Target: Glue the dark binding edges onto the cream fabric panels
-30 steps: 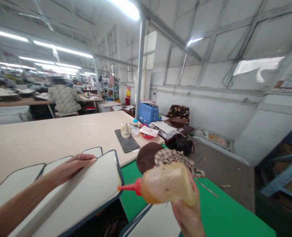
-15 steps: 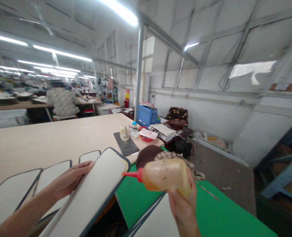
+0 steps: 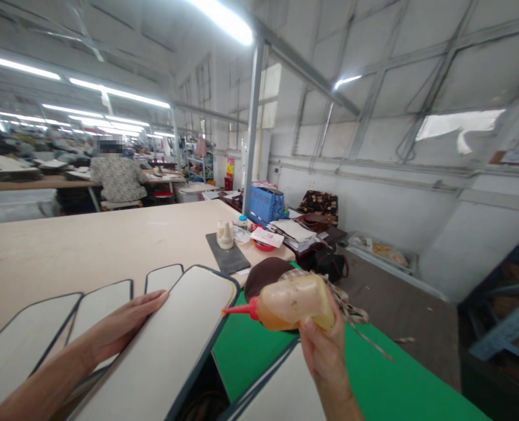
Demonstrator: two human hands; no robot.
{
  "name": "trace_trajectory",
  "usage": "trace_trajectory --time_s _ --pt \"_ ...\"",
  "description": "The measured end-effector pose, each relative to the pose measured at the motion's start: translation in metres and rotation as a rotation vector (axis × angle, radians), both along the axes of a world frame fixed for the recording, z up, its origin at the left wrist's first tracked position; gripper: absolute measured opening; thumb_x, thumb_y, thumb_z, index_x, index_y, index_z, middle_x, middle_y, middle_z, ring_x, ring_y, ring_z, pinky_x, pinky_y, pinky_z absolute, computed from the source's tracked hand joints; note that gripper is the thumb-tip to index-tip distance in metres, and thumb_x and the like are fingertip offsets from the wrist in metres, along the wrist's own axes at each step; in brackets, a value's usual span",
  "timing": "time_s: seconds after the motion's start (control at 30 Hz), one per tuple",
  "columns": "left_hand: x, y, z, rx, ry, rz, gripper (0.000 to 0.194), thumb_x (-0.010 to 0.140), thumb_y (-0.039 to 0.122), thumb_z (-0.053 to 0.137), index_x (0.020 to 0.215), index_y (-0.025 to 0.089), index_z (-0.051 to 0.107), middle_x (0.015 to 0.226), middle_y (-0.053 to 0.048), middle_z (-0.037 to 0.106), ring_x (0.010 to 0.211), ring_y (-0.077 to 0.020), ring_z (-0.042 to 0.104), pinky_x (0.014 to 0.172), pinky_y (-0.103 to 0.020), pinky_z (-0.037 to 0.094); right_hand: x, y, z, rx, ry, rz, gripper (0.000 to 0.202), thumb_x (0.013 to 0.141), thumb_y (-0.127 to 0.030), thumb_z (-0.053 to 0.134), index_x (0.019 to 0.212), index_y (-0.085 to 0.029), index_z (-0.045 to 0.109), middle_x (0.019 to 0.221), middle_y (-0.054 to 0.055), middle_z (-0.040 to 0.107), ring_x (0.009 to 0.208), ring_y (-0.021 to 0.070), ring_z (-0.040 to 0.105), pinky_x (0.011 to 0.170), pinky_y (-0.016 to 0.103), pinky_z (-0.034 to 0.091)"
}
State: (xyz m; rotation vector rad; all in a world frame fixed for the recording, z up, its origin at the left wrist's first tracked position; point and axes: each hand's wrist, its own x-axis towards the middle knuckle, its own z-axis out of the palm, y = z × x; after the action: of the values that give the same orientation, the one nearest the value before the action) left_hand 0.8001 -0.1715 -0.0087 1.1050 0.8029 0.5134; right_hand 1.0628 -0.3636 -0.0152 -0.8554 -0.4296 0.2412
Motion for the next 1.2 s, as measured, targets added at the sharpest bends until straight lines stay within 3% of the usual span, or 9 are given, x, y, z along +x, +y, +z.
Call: trace_trajectory --time_s 0.13,0.2,0.4,0.6,0.77,0.87,0.97,1.1,1.2 --pt "0.000 0.001 -0.004 -0.012 -0.011 0.052 0.042 0.058 0.044 0.081 0.087 0.019 0.065 0.076 -0.003 0.073 0.061 -0.0153 0.064 0.059 -0.024 0.053 -0.004 -0.001 -0.003 0.033 -0.030 0.090 0.057 0.048 -0.032 0.086 0.102 -0.024 0.068 0.092 0.005 0.073 0.083 0.0225 0.067 0.082 0.036 0.052" --pt "0.000 0.002 -0.006 -0.018 -0.017 0.073 0.041 0.057 0.044 0.082 0.085 0.019 0.065 0.076 -0.003 0.073 0.062 -0.0159 0.065 0.059 -0.025 0.053 -0.006 -0.001 -0.003 0.063 -0.052 0.150 0.053 0.052 -0.029 0.086 0.101 -0.025 0.069 0.093 0.004 0.074 0.082 0.0197 0.068 0.077 0.030 0.054" --pt "0.001 0.004 -0.008 -0.028 -0.031 0.093 0.039 0.057 0.043 0.082 0.079 0.019 0.061 0.075 -0.001 0.071 0.063 -0.0164 0.066 0.060 -0.025 0.054 -0.013 0.001 0.000 0.109 -0.050 0.144 0.047 0.054 -0.028 0.086 0.098 -0.024 0.071 0.086 0.004 0.075 0.076 0.0167 0.070 0.073 0.023 0.055" --pt "0.007 0.005 -0.009 -0.033 -0.043 0.044 0.040 0.059 0.043 0.082 0.080 0.018 0.060 0.074 -0.002 0.071 0.061 -0.0165 0.065 0.059 -0.027 0.055 -0.007 -0.004 -0.013 0.044 -0.141 0.281 0.052 0.061 -0.031 0.082 0.111 -0.024 0.066 0.100 0.010 0.073 0.092 0.0253 0.068 0.081 0.035 0.055" --pt "0.013 0.007 -0.010 -0.054 -0.060 0.051 0.033 0.064 0.036 0.080 0.081 0.018 0.059 0.071 -0.003 0.069 0.060 -0.0172 0.065 0.058 -0.029 0.056 -0.008 -0.005 -0.015 0.074 -0.129 0.313 0.043 0.061 -0.027 0.082 0.102 -0.027 0.069 0.088 0.006 0.075 0.080 0.0245 0.070 0.075 0.038 0.058" --pt "0.017 0.011 -0.009 -0.048 -0.064 0.056 0.028 0.067 0.034 0.078 0.077 0.018 0.058 0.066 -0.002 0.068 0.057 -0.0165 0.064 0.056 -0.028 0.055 -0.016 -0.006 -0.008 0.077 -0.087 0.288 0.040 0.058 -0.029 0.083 0.096 -0.026 0.071 0.081 0.006 0.075 0.071 0.0242 0.070 0.067 0.037 0.059" --pt "0.022 0.015 -0.008 -0.030 -0.076 0.052 0.024 0.070 0.031 0.075 0.075 0.017 0.056 0.062 0.000 0.066 0.054 -0.0147 0.063 0.054 -0.025 0.054 -0.019 -0.008 -0.005 0.073 -0.067 0.282 0.044 0.057 -0.029 0.083 0.099 -0.026 0.071 0.082 0.006 0.075 0.074 0.0248 0.070 0.068 0.037 0.059" --pt "0.029 0.021 -0.005 -0.017 -0.082 0.032 0.019 0.074 0.029 0.072 0.076 0.016 0.057 0.064 -0.002 0.067 0.055 -0.0158 0.064 0.052 -0.025 0.053 -0.018 -0.011 -0.012 0.027 -0.079 0.289 0.052 0.056 -0.032 0.083 0.106 -0.026 0.067 0.090 0.008 0.074 0.080 0.0296 0.069 0.076 0.048 0.056" --pt "0.034 0.025 -0.004 -0.007 -0.078 0.030 0.016 0.076 0.027 0.070 0.079 0.016 0.059 0.066 -0.003 0.068 0.055 -0.0165 0.065 0.052 -0.027 0.054 -0.019 -0.012 -0.016 0.050 -0.034 0.238 0.057 0.056 -0.035 0.082 0.110 -0.028 0.065 0.093 0.008 0.074 0.081 0.0291 0.069 0.073 0.046 0.058"
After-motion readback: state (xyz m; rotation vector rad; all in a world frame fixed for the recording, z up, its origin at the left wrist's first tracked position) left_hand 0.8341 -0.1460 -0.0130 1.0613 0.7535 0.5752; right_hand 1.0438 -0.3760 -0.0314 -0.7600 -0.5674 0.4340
